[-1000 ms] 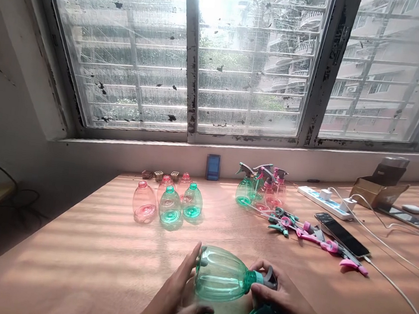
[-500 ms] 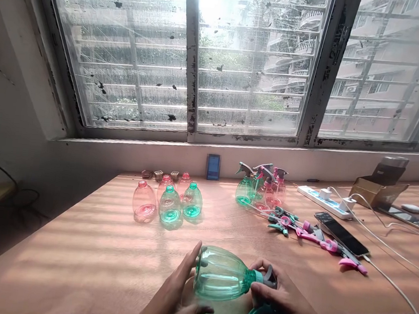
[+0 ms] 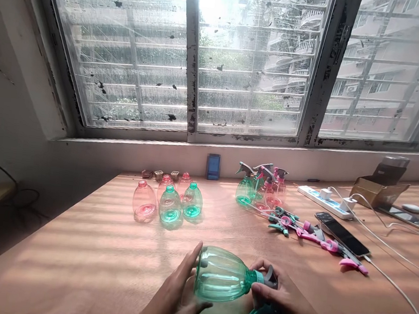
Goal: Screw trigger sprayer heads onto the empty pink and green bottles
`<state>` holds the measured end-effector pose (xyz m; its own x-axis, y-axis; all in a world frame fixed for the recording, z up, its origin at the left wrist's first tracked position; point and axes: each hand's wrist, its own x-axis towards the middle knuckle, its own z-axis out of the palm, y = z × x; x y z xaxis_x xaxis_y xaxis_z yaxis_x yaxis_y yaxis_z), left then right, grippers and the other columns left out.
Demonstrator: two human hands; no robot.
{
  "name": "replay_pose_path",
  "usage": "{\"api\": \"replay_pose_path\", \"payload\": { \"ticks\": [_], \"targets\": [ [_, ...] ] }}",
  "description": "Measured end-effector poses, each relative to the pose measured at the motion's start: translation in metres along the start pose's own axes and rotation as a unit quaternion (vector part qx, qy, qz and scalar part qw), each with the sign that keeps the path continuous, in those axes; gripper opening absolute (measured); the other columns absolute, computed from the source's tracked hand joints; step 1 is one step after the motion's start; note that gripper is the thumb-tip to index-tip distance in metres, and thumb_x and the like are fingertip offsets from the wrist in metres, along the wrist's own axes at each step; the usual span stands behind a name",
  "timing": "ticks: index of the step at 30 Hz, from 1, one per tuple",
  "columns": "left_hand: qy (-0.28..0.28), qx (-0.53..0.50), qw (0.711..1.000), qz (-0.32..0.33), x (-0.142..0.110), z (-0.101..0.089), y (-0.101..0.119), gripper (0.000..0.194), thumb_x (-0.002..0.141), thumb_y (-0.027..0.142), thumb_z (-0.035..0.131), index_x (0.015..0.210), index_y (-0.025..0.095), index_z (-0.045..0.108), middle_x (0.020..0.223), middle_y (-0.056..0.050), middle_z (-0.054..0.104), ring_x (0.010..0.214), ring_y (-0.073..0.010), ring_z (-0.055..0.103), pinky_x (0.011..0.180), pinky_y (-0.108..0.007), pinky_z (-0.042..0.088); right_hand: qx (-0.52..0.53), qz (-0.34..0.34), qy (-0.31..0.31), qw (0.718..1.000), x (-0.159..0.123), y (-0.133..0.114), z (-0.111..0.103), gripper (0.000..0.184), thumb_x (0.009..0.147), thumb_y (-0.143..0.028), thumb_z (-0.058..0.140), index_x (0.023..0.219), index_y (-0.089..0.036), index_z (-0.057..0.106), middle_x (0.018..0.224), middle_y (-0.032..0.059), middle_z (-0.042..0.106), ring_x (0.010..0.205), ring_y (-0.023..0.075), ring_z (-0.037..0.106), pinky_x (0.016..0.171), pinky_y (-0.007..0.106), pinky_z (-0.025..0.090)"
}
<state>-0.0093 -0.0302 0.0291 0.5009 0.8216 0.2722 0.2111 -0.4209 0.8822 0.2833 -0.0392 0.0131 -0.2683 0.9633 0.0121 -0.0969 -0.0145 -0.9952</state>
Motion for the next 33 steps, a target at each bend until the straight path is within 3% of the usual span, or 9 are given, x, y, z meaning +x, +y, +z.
{"api": "replay_pose_path", "payload": {
  "ticks": [3, 6, 11, 15, 21, 26, 31, 33],
  "targets": [
    [-0.004, 0.024, 1.0, -0.012, 0.0, -0.004, 0.0, 0.105, 0.081, 0.026, 0.082, 0.161, 0.034, 0.015, 0.164, -0.01, 0.035, 0.145, -0.0347, 0.041, 0.119, -0.047, 0.038, 0.0, 0.0, -0.003, 1.0, 0.0, -0.001, 0.001, 0.05, 0.073, -0.056, 0.083, 0.097, -0.021, 0.057, 0.063, -0.0034, 0.066, 0.055, 0.0149, 0.055, 0.056, 0.026, 0.034],
    [0.003, 0.056, 0.998, -0.016, 0.0, -0.006, 0.001, 0.094, 0.083, 0.027, 0.08, 0.159, 0.033, 0.026, 0.163, -0.01, 0.036, 0.149, -0.0369, 0.034, 0.123, -0.051, 0.03, 0.006, -0.002, -0.007, 1.0, 0.0, -0.002, 0.001, 0.049, 0.073, -0.054, 0.084, 0.096, -0.02, 0.057, 0.062, -0.004, 0.065, 0.054, 0.0139, 0.053, 0.056, 0.026, 0.033],
    [0.005, 0.007, 1.0, -0.01, 0.002, -0.003, 0.002, 0.095, 0.085, 0.025, 0.079, 0.16, 0.035, 0.021, 0.161, -0.01, 0.039, 0.143, -0.0338, 0.044, 0.117, -0.046, 0.041, 0.01, -0.002, 0.004, 1.0, 0.0, 0.0, 0.001, 0.05, 0.072, -0.055, 0.084, 0.096, -0.021, 0.058, 0.062, -0.0038, 0.065, 0.055, 0.015, 0.054, 0.055, 0.026, 0.033],
    [0.006, -0.024, 1.0, 0.009, 0.002, 0.002, -0.004, 0.082, 0.094, 0.031, 0.068, 0.16, 0.036, 0.02, 0.16, -0.01, 0.039, 0.141, -0.0301, 0.047, 0.116, -0.043, 0.043, 0.011, 0.004, 0.004, 1.0, 0.0, 0.001, 0.0, 0.05, 0.072, -0.055, 0.085, 0.096, -0.021, 0.057, 0.061, -0.0034, 0.066, 0.055, 0.0153, 0.055, 0.055, 0.025, 0.033],
    [0.009, -0.018, 1.0, -0.005, 0.0, -0.001, -0.009, 0.109, 0.081, 0.027, 0.084, 0.161, 0.037, 0.011, 0.164, -0.011, 0.034, 0.143, -0.034, 0.044, 0.115, -0.047, 0.045, 0.026, 0.005, -0.006, 1.0, -0.002, -0.006, 0.002, 0.048, 0.073, -0.052, 0.085, 0.096, -0.021, 0.058, 0.063, -0.0035, 0.068, 0.055, 0.0157, 0.058, 0.056, 0.026, 0.036],
    [0.013, 0.023, 1.0, -0.001, 0.003, -0.003, -0.003, 0.093, 0.083, 0.023, 0.081, 0.158, 0.036, 0.027, 0.161, -0.009, 0.037, 0.145, -0.0344, 0.041, 0.12, -0.048, 0.036, 0.024, 0.004, 0.001, 1.0, -0.002, -0.007, 0.004, 0.048, 0.072, -0.054, 0.085, 0.095, -0.021, 0.059, 0.062, -0.0029, 0.068, 0.055, 0.0171, 0.06, 0.056, 0.027, 0.038],
    [0.017, -0.01, 1.0, 0.014, 0.003, 0.0, -0.001, 0.073, 0.098, 0.029, 0.062, 0.159, 0.04, 0.024, 0.161, -0.007, 0.038, 0.145, -0.0319, 0.042, 0.118, -0.046, 0.039, 0.034, 0.001, -0.008, 0.999, -0.001, -0.005, 0.003, 0.047, 0.073, -0.053, 0.084, 0.096, -0.02, 0.06, 0.062, -0.0027, 0.069, 0.056, 0.0167, 0.06, 0.057, 0.026, 0.038],
    [0.01, -0.013, 1.0, 0.007, 0.002, 0.0, -0.002, 0.076, 0.097, 0.03, 0.064, 0.159, 0.04, 0.022, 0.162, -0.008, 0.036, 0.144, -0.032, 0.044, 0.118, -0.045, 0.04, 0.036, -0.001, -0.008, 0.999, -0.001, -0.004, 0.002, 0.045, 0.075, -0.051, 0.084, 0.097, -0.02, 0.06, 0.062, -0.003, 0.069, 0.056, 0.0156, 0.059, 0.057, 0.025, 0.038]
  ]
}}
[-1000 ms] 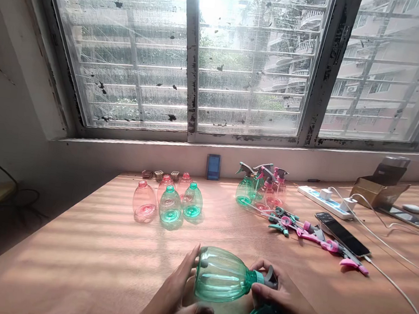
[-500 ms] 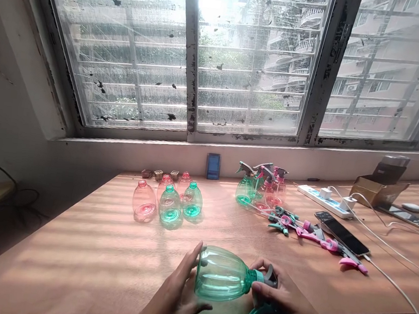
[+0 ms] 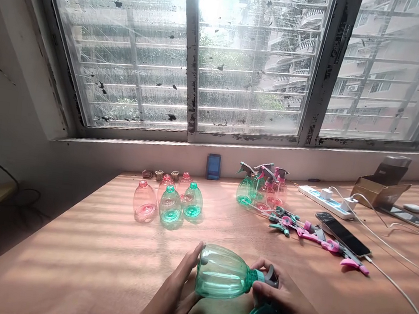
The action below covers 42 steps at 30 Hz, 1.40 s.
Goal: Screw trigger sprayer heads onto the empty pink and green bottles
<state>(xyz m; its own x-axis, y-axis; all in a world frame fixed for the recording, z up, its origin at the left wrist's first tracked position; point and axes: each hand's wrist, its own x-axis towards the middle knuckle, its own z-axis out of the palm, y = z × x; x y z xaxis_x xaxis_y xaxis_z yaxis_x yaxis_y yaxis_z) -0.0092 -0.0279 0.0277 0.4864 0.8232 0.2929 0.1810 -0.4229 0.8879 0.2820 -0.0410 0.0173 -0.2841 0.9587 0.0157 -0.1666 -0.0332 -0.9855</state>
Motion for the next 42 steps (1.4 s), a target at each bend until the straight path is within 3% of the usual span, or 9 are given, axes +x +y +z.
{"api": "replay_pose_path", "payload": {
  "ticks": [4, 10, 15, 20, 25, 30, 34, 39, 42],
  "targets": [
    [-0.008, 0.004, 1.0, -0.004, -0.003, -0.002, 0.0, 0.103, 0.083, 0.028, 0.082, 0.16, 0.039, 0.015, 0.166, -0.009, 0.03, 0.143, -0.0338, 0.044, 0.117, -0.044, 0.042, -0.005, -0.002, -0.002, 1.0, 0.0, 0.001, 0.0, 0.044, 0.076, -0.05, 0.083, 0.097, -0.019, 0.059, 0.062, -0.0023, 0.069, 0.055, 0.0155, 0.059, 0.056, 0.026, 0.037],
    [-0.005, 0.06, 0.998, 0.007, 0.001, -0.006, 0.004, 0.087, 0.085, 0.024, 0.077, 0.157, 0.034, 0.029, 0.16, -0.008, 0.039, 0.146, -0.0344, 0.039, 0.122, -0.047, 0.033, -0.01, -0.003, -0.011, 1.0, 0.002, 0.004, -0.003, 0.045, 0.077, -0.051, 0.082, 0.099, -0.019, 0.058, 0.063, -0.0015, 0.07, 0.056, 0.0159, 0.059, 0.057, 0.026, 0.038],
    [-0.008, 0.074, 0.997, 0.029, 0.002, -0.006, -0.006, 0.078, 0.095, 0.025, 0.064, 0.159, 0.036, 0.021, 0.163, -0.007, 0.034, 0.148, -0.0313, 0.036, 0.123, -0.045, 0.031, -0.018, -0.007, -0.013, 1.0, 0.003, 0.004, -0.004, 0.044, 0.078, -0.05, 0.082, 0.098, -0.018, 0.058, 0.064, -0.0014, 0.07, 0.057, 0.016, 0.06, 0.057, 0.027, 0.039],
    [-0.001, 0.08, 0.997, 0.008, -0.002, -0.006, -0.009, 0.097, 0.086, 0.025, 0.078, 0.16, 0.037, 0.016, 0.166, -0.007, 0.031, 0.147, -0.0332, 0.04, 0.124, -0.047, 0.03, -0.005, -0.001, -0.019, 1.0, 0.003, 0.004, -0.003, 0.045, 0.078, -0.05, 0.081, 0.099, -0.019, 0.057, 0.063, -0.0017, 0.069, 0.055, 0.0153, 0.059, 0.056, 0.026, 0.04],
    [0.0, 0.13, 0.991, 0.007, 0.001, -0.008, 0.002, 0.082, 0.09, 0.029, 0.073, 0.159, 0.034, 0.028, 0.165, -0.006, 0.035, 0.152, -0.0342, 0.029, 0.126, -0.049, 0.023, -0.004, -0.011, -0.025, 1.0, 0.003, 0.006, -0.003, 0.043, 0.081, -0.048, 0.08, 0.101, -0.018, 0.057, 0.063, -0.0011, 0.071, 0.055, 0.0143, 0.059, 0.056, 0.025, 0.039],
    [-0.015, 0.088, 0.996, 0.007, 0.002, -0.008, -0.006, 0.087, 0.091, 0.022, 0.069, 0.16, 0.036, 0.019, 0.166, -0.007, 0.033, 0.151, -0.0318, 0.032, 0.125, -0.049, 0.024, -0.001, -0.016, -0.024, 1.0, 0.003, 0.006, -0.004, 0.042, 0.081, -0.048, 0.08, 0.1, -0.018, 0.057, 0.063, -0.0005, 0.071, 0.056, 0.015, 0.059, 0.055, 0.024, 0.04],
    [-0.012, 0.077, 0.997, 0.004, 0.0, -0.007, -0.016, 0.106, 0.081, 0.02, 0.081, 0.161, 0.037, 0.014, 0.165, -0.009, 0.032, 0.149, -0.0348, 0.035, 0.124, -0.05, 0.027, 0.009, -0.013, -0.03, 0.999, 0.004, 0.007, -0.004, 0.043, 0.081, -0.048, 0.081, 0.101, -0.018, 0.056, 0.062, -0.0011, 0.071, 0.054, 0.0136, 0.059, 0.054, 0.023, 0.038],
    [-0.006, 0.091, 0.996, -0.01, -0.001, -0.008, -0.006, 0.099, 0.075, 0.022, 0.086, 0.156, 0.035, 0.031, 0.155, -0.009, 0.045, 0.144, -0.0368, 0.04, 0.123, -0.051, 0.03, 0.011, -0.012, -0.031, 0.999, 0.004, 0.009, -0.005, 0.043, 0.08, -0.047, 0.082, 0.1, -0.018, 0.057, 0.062, -0.0015, 0.071, 0.053, 0.0132, 0.058, 0.053, 0.023, 0.038],
    [-0.008, 0.063, 0.998, -0.012, 0.0, -0.007, 0.0, 0.097, 0.075, 0.023, 0.086, 0.155, 0.034, 0.032, 0.153, -0.009, 0.046, 0.142, -0.0359, 0.044, 0.121, -0.049, 0.034, 0.012, -0.012, -0.029, 0.999, 0.004, 0.01, -0.005, 0.044, 0.08, -0.048, 0.082, 0.1, -0.019, 0.057, 0.063, -0.001, 0.071, 0.054, 0.0143, 0.059, 0.054, 0.023, 0.04]
  ]
}}
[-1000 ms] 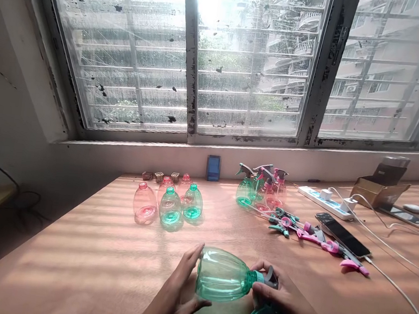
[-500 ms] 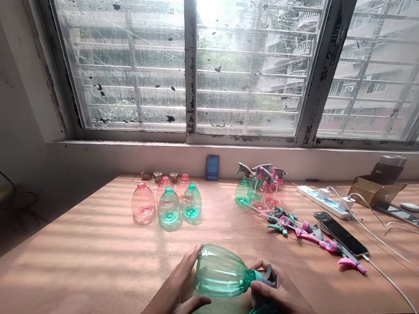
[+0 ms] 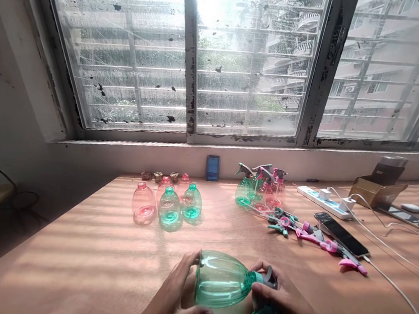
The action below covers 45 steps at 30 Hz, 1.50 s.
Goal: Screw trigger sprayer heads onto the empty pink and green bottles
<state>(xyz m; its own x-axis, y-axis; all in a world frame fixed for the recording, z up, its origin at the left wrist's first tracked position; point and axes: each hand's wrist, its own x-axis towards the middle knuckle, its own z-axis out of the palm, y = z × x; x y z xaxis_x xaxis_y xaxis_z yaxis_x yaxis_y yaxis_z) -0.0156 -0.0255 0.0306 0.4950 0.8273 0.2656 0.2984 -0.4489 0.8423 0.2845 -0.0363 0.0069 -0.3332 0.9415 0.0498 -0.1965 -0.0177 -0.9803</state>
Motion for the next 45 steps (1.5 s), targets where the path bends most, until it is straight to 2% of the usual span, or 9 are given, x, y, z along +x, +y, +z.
{"api": "replay_pose_path", "payload": {
  "ticks": [7, 11, 13, 16, 24, 31, 36, 40, 45],
  "targets": [
    [-0.013, -0.006, 1.0, 0.019, -0.001, 0.002, -0.009, 0.081, 0.096, 0.03, 0.064, 0.16, 0.037, 0.016, 0.165, -0.009, 0.032, 0.152, -0.0326, 0.028, 0.122, -0.048, 0.032, 0.011, 0.006, 0.0, 1.0, 0.0, -0.003, 0.001, 0.041, 0.08, -0.047, 0.081, 0.097, -0.019, 0.056, 0.064, -0.0005, 0.073, 0.055, 0.0141, 0.059, 0.055, 0.024, 0.04],
    [-0.033, -0.021, 0.999, 0.021, 0.0, 0.001, -0.019, 0.114, 0.081, 0.029, 0.083, 0.161, 0.037, 0.003, 0.162, -0.011, 0.038, 0.15, -0.0343, 0.033, 0.123, -0.052, 0.028, -0.004, 0.004, 0.006, 1.0, 0.0, -0.001, 0.002, 0.042, 0.08, -0.048, 0.081, 0.097, -0.019, 0.056, 0.064, -0.0006, 0.072, 0.055, 0.0144, 0.059, 0.055, 0.024, 0.039],
    [-0.024, -0.022, 0.999, 0.013, 0.001, 0.001, -0.018, 0.12, 0.074, 0.028, 0.088, 0.162, 0.036, 0.007, 0.162, -0.011, 0.038, 0.15, -0.0357, 0.033, 0.123, -0.053, 0.026, -0.019, 0.007, 0.009, 1.0, 0.0, 0.0, 0.001, 0.043, 0.08, -0.048, 0.081, 0.098, -0.019, 0.056, 0.063, -0.0012, 0.071, 0.054, 0.0139, 0.058, 0.055, 0.024, 0.037],
    [-0.006, -0.006, 1.0, -0.01, 0.0, 0.001, -0.006, 0.104, 0.076, 0.026, 0.086, 0.16, 0.034, 0.024, 0.165, -0.009, 0.034, 0.151, -0.0366, 0.03, 0.125, -0.052, 0.023, -0.02, 0.014, 0.011, 1.0, -0.001, -0.002, 0.002, 0.044, 0.08, -0.049, 0.081, 0.1, -0.019, 0.056, 0.063, -0.0018, 0.071, 0.054, 0.0139, 0.058, 0.055, 0.024, 0.037],
    [-0.011, -0.042, 0.999, -0.007, -0.003, 0.004, 0.011, 0.086, 0.093, 0.027, 0.068, 0.161, 0.034, 0.015, 0.154, -0.01, 0.048, 0.131, -0.0283, 0.057, 0.115, -0.043, 0.043, -0.009, 0.011, 0.016, 1.0, -0.003, -0.012, 0.008, 0.043, 0.079, -0.051, 0.08, 0.098, -0.02, 0.057, 0.063, -0.0005, 0.073, 0.055, 0.0165, 0.062, 0.057, 0.027, 0.043],
    [-0.001, -0.023, 1.0, 0.015, 0.0, 0.003, 0.003, 0.099, 0.082, 0.028, 0.082, 0.16, 0.038, 0.021, 0.163, -0.008, 0.035, 0.144, -0.0352, 0.04, 0.118, -0.046, 0.039, -0.022, 0.019, 0.023, 0.999, -0.002, -0.007, 0.005, 0.045, 0.078, -0.053, 0.08, 0.1, -0.02, 0.059, 0.06, -0.0004, 0.073, 0.054, 0.0179, 0.062, 0.056, 0.027, 0.042],
    [-0.006, -0.064, 0.998, -0.005, 0.0, 0.006, 0.005, 0.08, 0.095, 0.032, 0.066, 0.16, 0.035, 0.02, 0.16, -0.01, 0.039, 0.133, -0.0301, 0.055, 0.112, -0.042, 0.047, -0.018, 0.015, 0.014, 1.0, -0.002, -0.007, 0.005, 0.046, 0.079, -0.052, 0.08, 0.103, -0.019, 0.058, 0.061, -0.0006, 0.073, 0.054, 0.0164, 0.061, 0.056, 0.026, 0.039],
    [0.005, -0.043, 0.999, -0.007, -0.003, 0.004, 0.001, 0.098, 0.083, 0.025, 0.079, 0.161, 0.033, 0.02, 0.164, -0.009, 0.035, 0.148, -0.0351, 0.036, 0.119, -0.047, 0.037, -0.02, 0.019, 0.014, 1.0, -0.003, -0.008, 0.006, 0.047, 0.079, -0.053, 0.08, 0.103, -0.02, 0.058, 0.061, -0.0012, 0.072, 0.053, 0.0167, 0.061, 0.055, 0.026, 0.04],
    [0.01, 0.002, 1.0, -0.015, -0.002, 0.002, 0.002, 0.095, 0.082, 0.023, 0.08, 0.159, 0.033, 0.026, 0.164, -0.008, 0.035, 0.148, -0.0343, 0.037, 0.123, -0.049, 0.029, -0.026, 0.016, 0.021, 0.999, -0.003, -0.009, 0.006, 0.048, 0.079, -0.055, 0.08, 0.102, -0.02, 0.057, 0.062, -0.0006, 0.073, 0.055, 0.0178, 0.062, 0.056, 0.027, 0.042]
  ]
}}
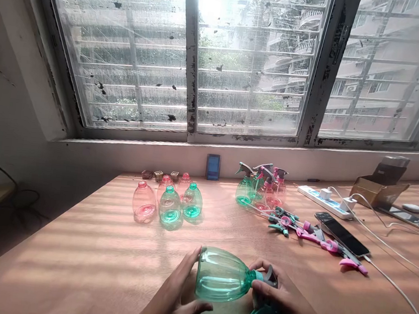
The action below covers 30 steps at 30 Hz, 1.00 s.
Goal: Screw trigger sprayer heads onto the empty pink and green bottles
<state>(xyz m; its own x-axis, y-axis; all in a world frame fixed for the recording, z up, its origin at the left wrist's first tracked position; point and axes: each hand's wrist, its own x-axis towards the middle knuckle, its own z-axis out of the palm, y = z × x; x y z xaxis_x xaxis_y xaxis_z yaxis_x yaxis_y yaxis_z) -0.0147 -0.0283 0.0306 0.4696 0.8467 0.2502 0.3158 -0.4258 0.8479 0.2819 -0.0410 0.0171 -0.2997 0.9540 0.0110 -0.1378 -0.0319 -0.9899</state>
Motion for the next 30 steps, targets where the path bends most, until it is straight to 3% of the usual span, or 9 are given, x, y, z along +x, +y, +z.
{"api": "replay_pose_path", "payload": {
  "ticks": [4, 8, 10, 13, 19, 23, 25, 30],
  "targets": [
    [0.006, 0.005, 1.0, 0.029, 0.001, 0.002, -0.002, 0.08, 0.093, 0.029, 0.068, 0.159, 0.035, 0.024, 0.162, -0.008, 0.038, 0.147, -0.0323, 0.039, 0.123, -0.047, 0.031, 0.006, -0.002, 0.002, 1.0, 0.0, 0.0, 0.0, 0.046, 0.079, -0.054, 0.079, 0.101, -0.02, 0.056, 0.061, -0.0009, 0.073, 0.054, 0.0175, 0.062, 0.056, 0.028, 0.042],
    [0.0, -0.019, 1.0, 0.024, 0.001, 0.003, -0.01, 0.105, 0.082, 0.029, 0.081, 0.161, 0.036, 0.012, 0.162, -0.01, 0.038, 0.146, -0.034, 0.04, 0.121, -0.048, 0.033, 0.005, -0.002, -0.002, 1.0, 0.001, 0.002, -0.001, 0.046, 0.079, -0.054, 0.08, 0.101, -0.02, 0.056, 0.061, -0.0015, 0.071, 0.054, 0.0167, 0.06, 0.055, 0.027, 0.04],
    [0.008, -0.013, 1.0, 0.021, 0.002, 0.002, -0.01, 0.107, 0.078, 0.028, 0.085, 0.161, 0.035, 0.017, 0.161, -0.011, 0.039, 0.146, -0.0346, 0.04, 0.122, -0.049, 0.032, 0.004, 0.0, -0.004, 1.0, 0.001, 0.003, -0.001, 0.047, 0.078, -0.054, 0.08, 0.102, -0.02, 0.056, 0.061, -0.0022, 0.07, 0.053, 0.0165, 0.06, 0.055, 0.027, 0.04],
    [0.012, 0.028, 0.999, 0.022, 0.002, 0.0, -0.002, 0.099, 0.075, 0.026, 0.087, 0.157, 0.033, 0.032, 0.157, -0.01, 0.044, 0.146, -0.0357, 0.038, 0.123, -0.049, 0.03, 0.007, 0.0, -0.006, 1.0, 0.001, 0.004, -0.002, 0.048, 0.078, -0.053, 0.081, 0.102, -0.02, 0.056, 0.061, -0.0024, 0.07, 0.053, 0.0161, 0.06, 0.055, 0.026, 0.039],
    [0.024, 0.019, 0.999, 0.045, 0.002, 0.002, 0.002, 0.075, 0.094, 0.029, 0.066, 0.158, 0.037, 0.027, 0.159, -0.008, 0.042, 0.142, -0.0311, 0.046, 0.12, -0.044, 0.037, 0.008, -0.001, -0.008, 1.0, 0.002, 0.003, -0.002, 0.046, 0.079, -0.054, 0.08, 0.101, -0.02, 0.057, 0.061, -0.0013, 0.072, 0.053, 0.0158, 0.06, 0.055, 0.025, 0.04],
    [-0.033, -0.05, 0.998, 0.023, 0.001, 0.003, -0.008, 0.105, 0.083, 0.029, 0.081, 0.161, 0.037, 0.011, 0.159, -0.011, 0.042, 0.137, -0.0324, 0.052, 0.113, -0.043, 0.046, -0.005, 0.0, -0.003, 1.0, 0.002, 0.004, -0.002, 0.047, 0.078, -0.056, 0.079, 0.099, -0.02, 0.059, 0.061, -0.0013, 0.071, 0.055, 0.0171, 0.061, 0.054, 0.025, 0.04],
    [-0.032, -0.056, 0.998, 0.016, 0.0, 0.001, -0.008, 0.108, 0.08, 0.029, 0.083, 0.161, 0.037, 0.013, 0.16, -0.012, 0.041, 0.139, -0.0342, 0.05, 0.115, -0.046, 0.044, -0.009, -0.001, -0.003, 1.0, 0.002, 0.004, -0.003, 0.047, 0.078, -0.057, 0.08, 0.099, -0.02, 0.059, 0.061, -0.0013, 0.071, 0.055, 0.0172, 0.061, 0.054, 0.025, 0.04],
    [-0.011, -0.019, 0.999, 0.023, 0.0, 0.0, 0.001, 0.089, 0.087, 0.031, 0.077, 0.159, 0.037, 0.025, 0.163, -0.008, 0.037, 0.146, -0.0342, 0.039, 0.121, -0.048, 0.033, 0.002, -0.003, -0.002, 1.0, 0.001, 0.003, -0.002, 0.046, 0.078, -0.056, 0.08, 0.099, -0.02, 0.059, 0.061, -0.0012, 0.071, 0.054, 0.0178, 0.061, 0.056, 0.026, 0.041]
  ]
}}
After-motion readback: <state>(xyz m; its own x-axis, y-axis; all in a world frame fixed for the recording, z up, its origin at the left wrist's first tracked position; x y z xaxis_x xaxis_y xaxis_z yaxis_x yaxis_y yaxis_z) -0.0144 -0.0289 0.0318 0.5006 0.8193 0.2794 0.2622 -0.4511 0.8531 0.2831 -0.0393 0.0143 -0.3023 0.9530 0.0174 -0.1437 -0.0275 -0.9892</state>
